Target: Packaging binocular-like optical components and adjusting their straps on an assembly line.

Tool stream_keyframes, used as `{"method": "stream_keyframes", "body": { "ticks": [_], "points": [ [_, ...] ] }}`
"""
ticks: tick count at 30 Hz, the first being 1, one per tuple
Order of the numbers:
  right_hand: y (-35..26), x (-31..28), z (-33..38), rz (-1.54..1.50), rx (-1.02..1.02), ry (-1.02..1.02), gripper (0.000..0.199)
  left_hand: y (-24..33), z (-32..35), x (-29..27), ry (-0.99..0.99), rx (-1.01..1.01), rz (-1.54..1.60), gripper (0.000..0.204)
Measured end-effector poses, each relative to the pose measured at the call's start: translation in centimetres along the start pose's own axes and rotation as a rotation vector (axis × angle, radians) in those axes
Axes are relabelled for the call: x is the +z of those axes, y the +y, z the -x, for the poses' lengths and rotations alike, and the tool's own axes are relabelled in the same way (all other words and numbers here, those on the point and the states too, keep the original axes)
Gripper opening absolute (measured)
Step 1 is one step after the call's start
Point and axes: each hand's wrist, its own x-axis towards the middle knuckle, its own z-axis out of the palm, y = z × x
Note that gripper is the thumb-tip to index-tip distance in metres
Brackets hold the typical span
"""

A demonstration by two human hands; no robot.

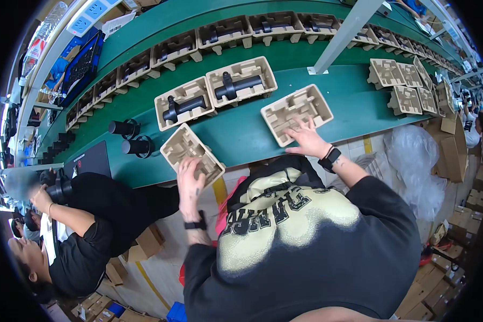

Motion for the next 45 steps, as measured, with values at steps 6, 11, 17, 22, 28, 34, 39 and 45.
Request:
{"method": "stream_keyframes", "body": {
  "ticks": [6, 11, 17, 22, 28, 34, 39, 45],
  "points": [
    [9.0, -5.3, 4.9, 0.099, -0.014, 0.088, 0.026, -1.6, 2.7, 2.2, -0.51, -0.254, -0.421, 0.046],
    [10.5, -4.7, 4.9, -0.151, 0.246, 0.084, 0.031, 0.1, 1.5, 7.3, -0.265, -0.466, -0.121, 0.05],
    [3.1, -0.7, 1.5, -0.142, 0.506, 0.233, 0.048, 3.8, -4.6, 8.4, -0.125, -0.552, 0.074, 0.056],
    [5.5, -3.3, -0.7, -0.735, 0.413, 0.43, 0.051, 2.2, -5.3, 9.0, -0.161, -0.04, 0.25, 0.045],
    [11.1, -4.6, -0.5, 0.134, 0.739, 0.204, 0.073, 2.0, -4.1, 7.2, -0.466, -0.07, 0.201, 0.043],
    [18.5, -1.8, 0.6, -0.145, 0.865, 0.217, 0.057, 1.2, -2.9, 7.7, -0.327, -0.083, 0.178, 0.037],
    [16.8, 2.7, 0.9, -1.018, 0.834, 0.411, 0.04, -0.7, -1.4, 8.3, -0.108, -0.148, 0.029, 0.03],
    [1.4, 4.0, -2.4, -1.647, 0.897, 0.267, 0.041, -0.3, -2.0, 9.0, 0.067, -0.159, 0.042, 0.019]
  ]
}}
